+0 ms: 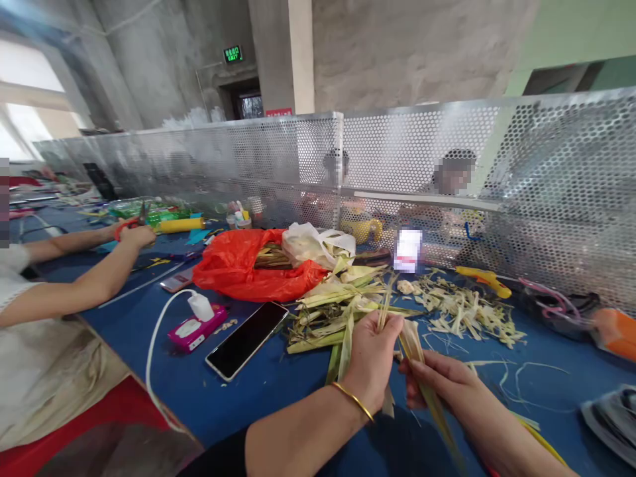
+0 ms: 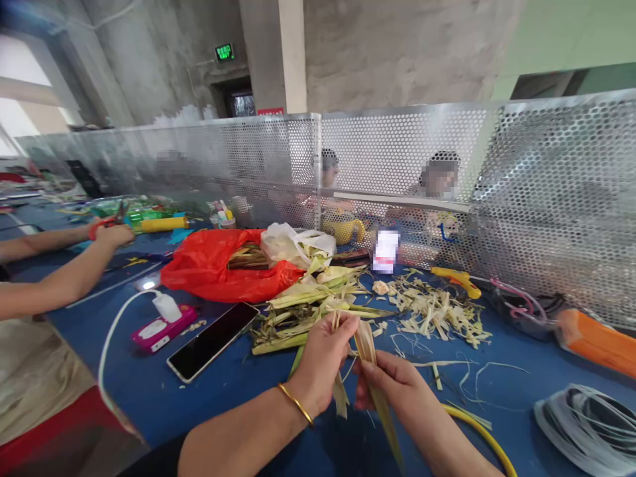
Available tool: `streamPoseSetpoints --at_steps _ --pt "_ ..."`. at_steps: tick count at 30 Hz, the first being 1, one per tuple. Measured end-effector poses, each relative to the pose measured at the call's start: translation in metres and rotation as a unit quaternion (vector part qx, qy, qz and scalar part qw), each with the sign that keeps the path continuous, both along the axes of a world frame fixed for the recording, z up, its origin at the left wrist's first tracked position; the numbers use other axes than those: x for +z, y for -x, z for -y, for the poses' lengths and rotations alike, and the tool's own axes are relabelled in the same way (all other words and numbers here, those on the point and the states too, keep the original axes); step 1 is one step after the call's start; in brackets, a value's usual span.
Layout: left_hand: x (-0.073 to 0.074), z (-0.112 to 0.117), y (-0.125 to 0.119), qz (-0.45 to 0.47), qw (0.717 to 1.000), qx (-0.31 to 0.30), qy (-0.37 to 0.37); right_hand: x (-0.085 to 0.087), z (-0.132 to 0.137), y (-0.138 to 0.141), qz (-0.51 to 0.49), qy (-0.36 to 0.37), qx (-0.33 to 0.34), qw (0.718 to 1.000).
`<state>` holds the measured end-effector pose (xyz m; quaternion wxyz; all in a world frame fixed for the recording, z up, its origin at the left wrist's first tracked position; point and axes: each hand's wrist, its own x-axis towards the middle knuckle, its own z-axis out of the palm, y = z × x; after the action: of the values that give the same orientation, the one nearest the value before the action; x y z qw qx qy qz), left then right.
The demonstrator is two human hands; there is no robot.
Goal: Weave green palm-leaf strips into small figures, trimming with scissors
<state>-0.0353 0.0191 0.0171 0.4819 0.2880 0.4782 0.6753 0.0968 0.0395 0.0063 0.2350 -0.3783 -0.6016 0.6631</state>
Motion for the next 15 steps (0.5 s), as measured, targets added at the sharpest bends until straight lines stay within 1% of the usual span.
streamPoseSetpoints --at_steps 2,4,5,7,8,11,13,15 --pt "0.003 0.003 0.009 0.046 0.999 0.003 0.010 0.001 0.000 -0.001 0.033 -0.025 -0.012 0.999" --pt "0.005 0.009 0.022 0.092 0.995 0.001 0.026 0.003 -0.005 -0.005 0.083 -0.072 -0.015 0.994" --pt "0.005 0.012 0.031 0.118 0.992 0.004 0.034 0.003 -0.009 -0.008 0.109 -0.102 -0.014 0.989" --pt "0.004 0.019 0.049 0.164 0.986 0.005 0.025 0.005 -0.018 -0.016 0.159 -0.178 -0.012 0.971" --pt "0.004 0.023 0.058 0.183 0.983 0.003 0.018 0.007 -0.023 -0.020 0.184 -0.222 -0.016 0.957" --pt "0.005 0.031 0.079 0.241 0.969 0.039 0.029 0.016 -0.038 -0.024 0.251 -0.347 -0.038 0.903" --pt "0.007 0.034 0.086 0.275 0.959 0.053 0.031 0.023 -0.047 -0.019 0.294 -0.424 -0.049 0.855" --pt "0.009 0.035 0.090 0.299 0.952 0.055 0.030 0.029 -0.055 -0.005 0.329 -0.494 -0.044 0.804"
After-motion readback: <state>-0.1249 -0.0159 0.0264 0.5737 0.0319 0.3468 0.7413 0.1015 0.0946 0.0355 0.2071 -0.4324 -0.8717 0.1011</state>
